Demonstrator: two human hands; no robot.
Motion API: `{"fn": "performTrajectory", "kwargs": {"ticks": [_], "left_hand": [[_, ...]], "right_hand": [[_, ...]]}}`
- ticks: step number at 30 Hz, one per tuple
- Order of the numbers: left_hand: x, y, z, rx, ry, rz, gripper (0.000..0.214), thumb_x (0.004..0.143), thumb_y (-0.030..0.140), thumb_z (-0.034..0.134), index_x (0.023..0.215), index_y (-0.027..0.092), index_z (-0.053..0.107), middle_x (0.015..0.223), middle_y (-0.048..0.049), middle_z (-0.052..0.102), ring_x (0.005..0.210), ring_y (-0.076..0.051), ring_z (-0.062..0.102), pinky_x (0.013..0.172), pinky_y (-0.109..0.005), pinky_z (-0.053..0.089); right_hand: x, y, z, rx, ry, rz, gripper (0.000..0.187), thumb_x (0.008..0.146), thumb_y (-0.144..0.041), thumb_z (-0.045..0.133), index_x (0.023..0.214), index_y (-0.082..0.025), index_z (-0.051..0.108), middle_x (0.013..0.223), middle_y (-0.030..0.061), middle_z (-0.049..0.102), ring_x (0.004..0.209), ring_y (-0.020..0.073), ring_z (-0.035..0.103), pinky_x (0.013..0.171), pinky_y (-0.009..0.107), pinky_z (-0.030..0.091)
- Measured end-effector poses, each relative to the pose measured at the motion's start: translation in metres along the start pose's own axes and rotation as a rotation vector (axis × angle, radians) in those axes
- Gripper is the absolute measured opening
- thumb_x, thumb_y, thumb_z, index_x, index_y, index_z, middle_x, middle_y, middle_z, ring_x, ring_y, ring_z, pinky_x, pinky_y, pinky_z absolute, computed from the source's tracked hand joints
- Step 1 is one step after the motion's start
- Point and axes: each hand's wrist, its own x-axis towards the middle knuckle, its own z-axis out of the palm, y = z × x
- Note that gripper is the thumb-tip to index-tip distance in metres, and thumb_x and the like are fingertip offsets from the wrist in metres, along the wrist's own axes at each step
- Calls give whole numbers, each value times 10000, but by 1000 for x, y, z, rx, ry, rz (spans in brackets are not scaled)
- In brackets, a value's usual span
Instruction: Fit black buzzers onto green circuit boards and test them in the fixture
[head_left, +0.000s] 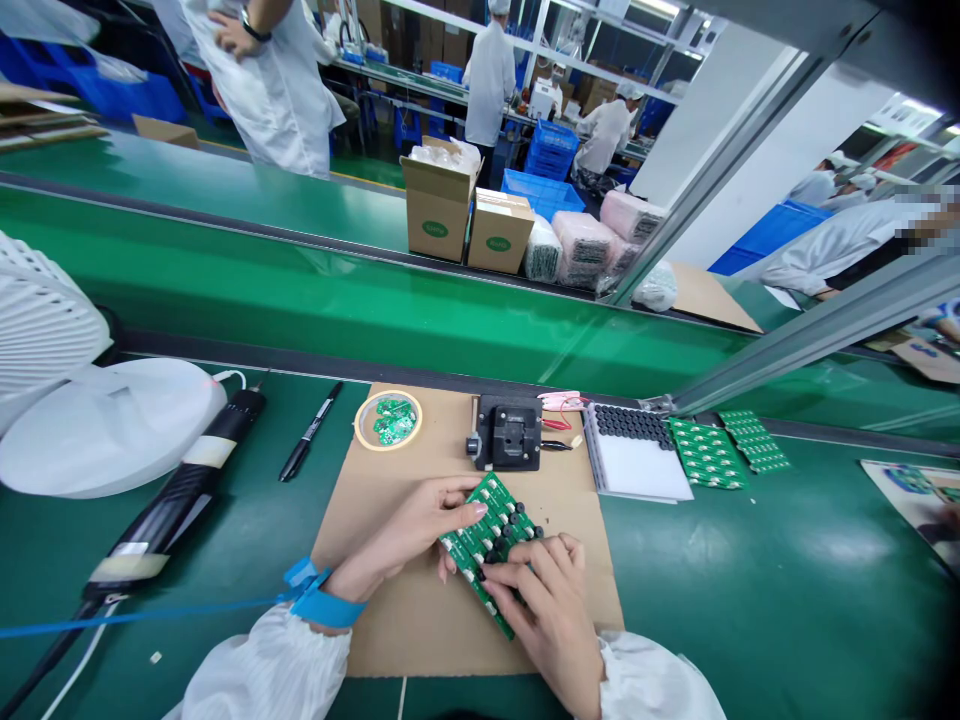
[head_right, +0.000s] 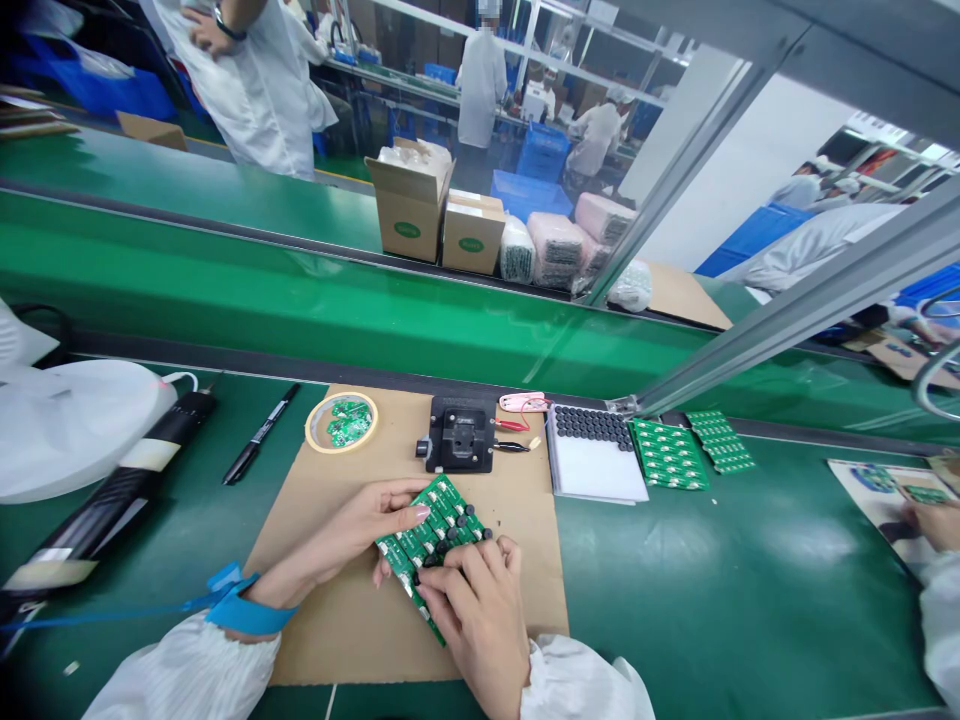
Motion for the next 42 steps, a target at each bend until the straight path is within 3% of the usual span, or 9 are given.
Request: {"fn": "performTrajectory", "kwargs": {"ticks": [11, 17, 19, 21, 25, 29, 34, 38, 42], "left_hand": [[-1, 1, 0, 7, -30, 3, 580, 858, 410, 680, 1363, 162, 538, 694, -16, 683, 398, -85, 586, 340, -137, 477], [0, -1, -1, 11, -46, 7, 597, 841, 426, 696, 1359, 177, 538, 793, -43, 700, 413, -72, 574, 347, -137, 468], [1, -1, -1, 21, -39, -3, 617, 837, 453, 691, 1364, 175, 531, 727, -27, 681, 419, -84, 574, 355, -144, 470], [1, 0, -1, 42, -29, -27, 639, 833, 473, 689, 1373, 177, 519, 680, -17, 667, 425, -95, 575, 359, -147, 467], [0, 4, 0, 89, -20, -62, 657, 834, 492, 679, 1389, 190, 501, 644, -8, 656, 425, -105, 567, 350, -151, 452], [0, 5, 0, 100, -27, -53, 635, 835, 515, 668, 1367, 197, 529, 692, -22, 677, 430, -100, 566, 355, -154, 450], [1, 4, -1, 90, -38, -71, 601, 826, 502, 683, 1312, 167, 573, 619, -10, 662, 424, -104, 572, 335, -139, 395], [1, 3, -1, 72, -11, -69, 525, 806, 489, 707, 1203, 161, 606, 662, -5, 667, 423, -88, 575, 325, -124, 381], [3, -2, -1, 71, 43, -78, 457, 737, 508, 759, 970, 152, 594, 619, 17, 646, 375, -82, 547, 298, -130, 389]], "right_hand": [[6, -15, 0, -152, -42, 46, 282, 1012, -312, 441, 820, -223, 628, 785, 5, 615, 757, 185, 467, 787, 363, 278], [4, -20, -5, -209, -85, -25, 292, 1021, -244, 399, 927, -237, 676, 812, 17, 645, 758, 187, 493, 793, 369, 302], [10, -1, -17, -110, -124, 4, 245, 1009, -267, 446, 960, -271, 686, 841, 5, 664, 783, 176, 533, 765, 340, 335], [21, 37, -36, -80, -102, 100, 230, 1000, -303, 466, 972, -279, 693, 869, 8, 688, 799, 175, 569, 745, 320, 377], [40, 137, -88, -461, 149, 470, 406, 971, -462, 403, 941, -196, 707, 837, 64, 709, 645, 189, 556, 660, 323, 436], [39, 196, -114, -606, 155, 580, 417, 937, -436, 410, 833, -159, 704, 759, 97, 687, 644, 215, 568, 646, 337, 420], [30, 201, -104, -675, 79, 584, 264, 886, -299, 475, 884, -164, 702, 864, 108, 665, 725, 219, 592, 579, 298, 371], [35, 197, -113, -687, 41, 572, 240, 879, -306, 499, 832, -185, 701, 855, 81, 654, 693, 194, 580, 538, 281, 333], [41, 166, -116, -606, 161, 527, 335, 922, -432, 471, 875, -192, 700, 827, 62, 654, 629, 169, 542, 539, 282, 345]]}}
